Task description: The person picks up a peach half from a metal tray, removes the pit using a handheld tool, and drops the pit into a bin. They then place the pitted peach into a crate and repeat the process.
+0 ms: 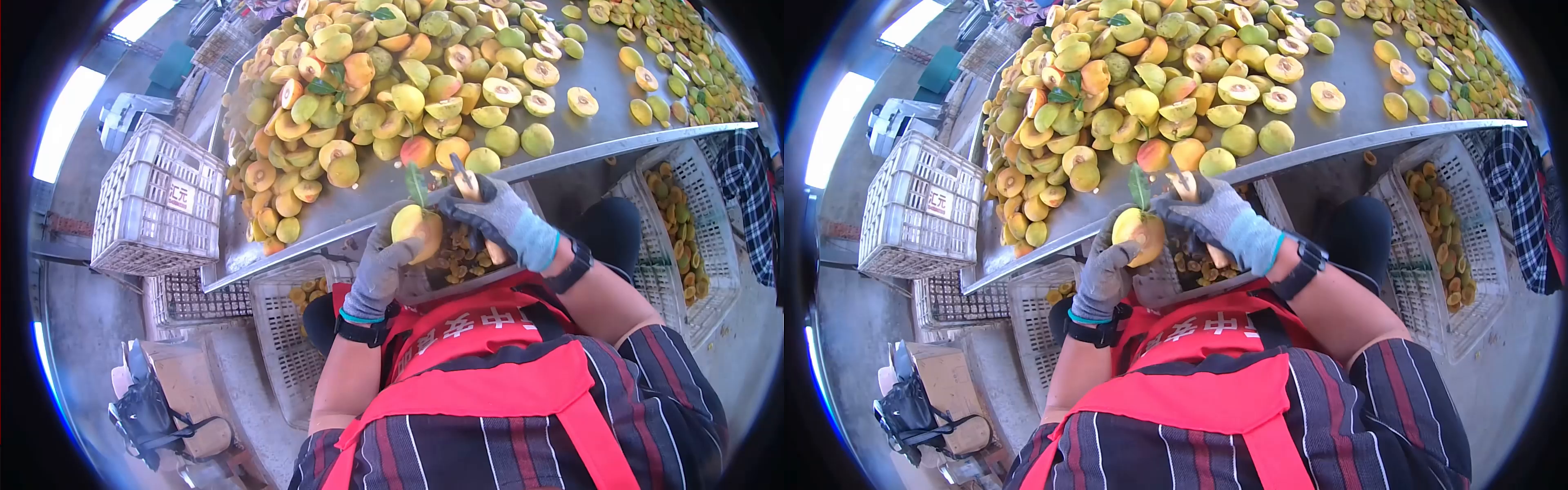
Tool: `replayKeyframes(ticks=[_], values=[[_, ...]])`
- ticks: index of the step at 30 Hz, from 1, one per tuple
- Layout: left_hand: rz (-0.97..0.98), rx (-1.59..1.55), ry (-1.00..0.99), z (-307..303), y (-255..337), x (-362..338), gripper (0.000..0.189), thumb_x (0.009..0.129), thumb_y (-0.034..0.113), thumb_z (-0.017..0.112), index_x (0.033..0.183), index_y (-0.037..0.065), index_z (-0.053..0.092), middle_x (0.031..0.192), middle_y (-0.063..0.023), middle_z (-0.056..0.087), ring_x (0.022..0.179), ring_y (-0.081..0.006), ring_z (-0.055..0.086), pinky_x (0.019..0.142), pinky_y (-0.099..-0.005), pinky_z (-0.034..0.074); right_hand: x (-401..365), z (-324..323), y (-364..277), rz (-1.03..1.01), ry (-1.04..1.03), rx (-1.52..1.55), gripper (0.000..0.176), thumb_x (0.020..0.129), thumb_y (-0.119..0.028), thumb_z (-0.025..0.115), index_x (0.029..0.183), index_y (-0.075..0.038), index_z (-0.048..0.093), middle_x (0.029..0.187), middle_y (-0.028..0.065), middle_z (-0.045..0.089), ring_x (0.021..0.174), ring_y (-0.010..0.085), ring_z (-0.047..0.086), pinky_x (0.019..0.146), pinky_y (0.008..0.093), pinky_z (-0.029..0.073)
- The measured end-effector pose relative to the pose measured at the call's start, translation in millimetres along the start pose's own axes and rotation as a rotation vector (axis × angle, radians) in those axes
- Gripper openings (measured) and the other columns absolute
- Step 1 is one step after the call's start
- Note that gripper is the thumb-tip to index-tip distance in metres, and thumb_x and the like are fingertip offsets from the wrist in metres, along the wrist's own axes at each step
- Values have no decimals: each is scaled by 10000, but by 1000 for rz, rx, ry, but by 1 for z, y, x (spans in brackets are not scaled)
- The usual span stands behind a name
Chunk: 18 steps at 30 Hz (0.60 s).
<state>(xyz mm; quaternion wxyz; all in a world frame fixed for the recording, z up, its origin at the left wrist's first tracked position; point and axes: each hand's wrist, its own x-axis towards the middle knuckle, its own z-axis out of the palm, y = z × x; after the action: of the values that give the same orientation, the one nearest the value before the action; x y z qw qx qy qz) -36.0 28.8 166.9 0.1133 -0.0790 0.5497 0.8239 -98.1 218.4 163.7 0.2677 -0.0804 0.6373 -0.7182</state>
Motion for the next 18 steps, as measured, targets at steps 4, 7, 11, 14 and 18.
replayKeyframes(ticks=[4, 7, 11, 14, 18], values=[[118, 172, -88, 18, 1, -1, 596, 740, -20, 507, 1315, 41, 362, 1169, -53, 498, 1067, -145, 486, 931, -285, 394, 7, -1, 3, 48, -91, -218, 365, 757, -316, 696, 1009, -69, 607, 769, 55, 620, 579, 122, 567, 522, 258, 470], [165, 298, -105, 8, -3, 2, 618, 760, -32, 492, 1350, 36, 320, 1205, -54, 467, 1081, -136, 464, 955, -279, 370, 10, 1, 14, -120, -182, -90, 463, 705, -314, 736, 1057, -50, 593, 919, 93, 641, 799, 165, 592, 727, 299, 481], [99, 166, -119, 11, -5, 2, 599, 762, -34, 472, 1341, 34, 334, 1190, -60, 470, 1063, -150, 478, 942, -271, 376, 12, 7, 24, -416, 58, -399, 399, 700, -252, 712, 1015, -49, 575, 879, 158, 624, 808, 292, 608, 719, 340, 485], [105, 65, -106, 22, -9, 4, 548, 764, 1, 462, 1303, 28, 368, 1175, -74, 493, 1049, -167, 504, 919, -298, 408, 10, 10, 20, -576, 154, -598, 333, 705, -202, 678, 981, -50, 569, 830, 164, 602, 780, 350, 586, 685, 378, 484], [73, -84, 90, 30, -25, 3, 445, 792, 66, 473, 1233, 39, 422, 1125, -80, 524, 968, -197, 560, 812, -340, 487, 10, 9, 23, -757, 227, -687, 299, 707, -187, 661, 958, -55, 566, 803, 156, 582, 738, 360, 570, 656, 399, 480]])
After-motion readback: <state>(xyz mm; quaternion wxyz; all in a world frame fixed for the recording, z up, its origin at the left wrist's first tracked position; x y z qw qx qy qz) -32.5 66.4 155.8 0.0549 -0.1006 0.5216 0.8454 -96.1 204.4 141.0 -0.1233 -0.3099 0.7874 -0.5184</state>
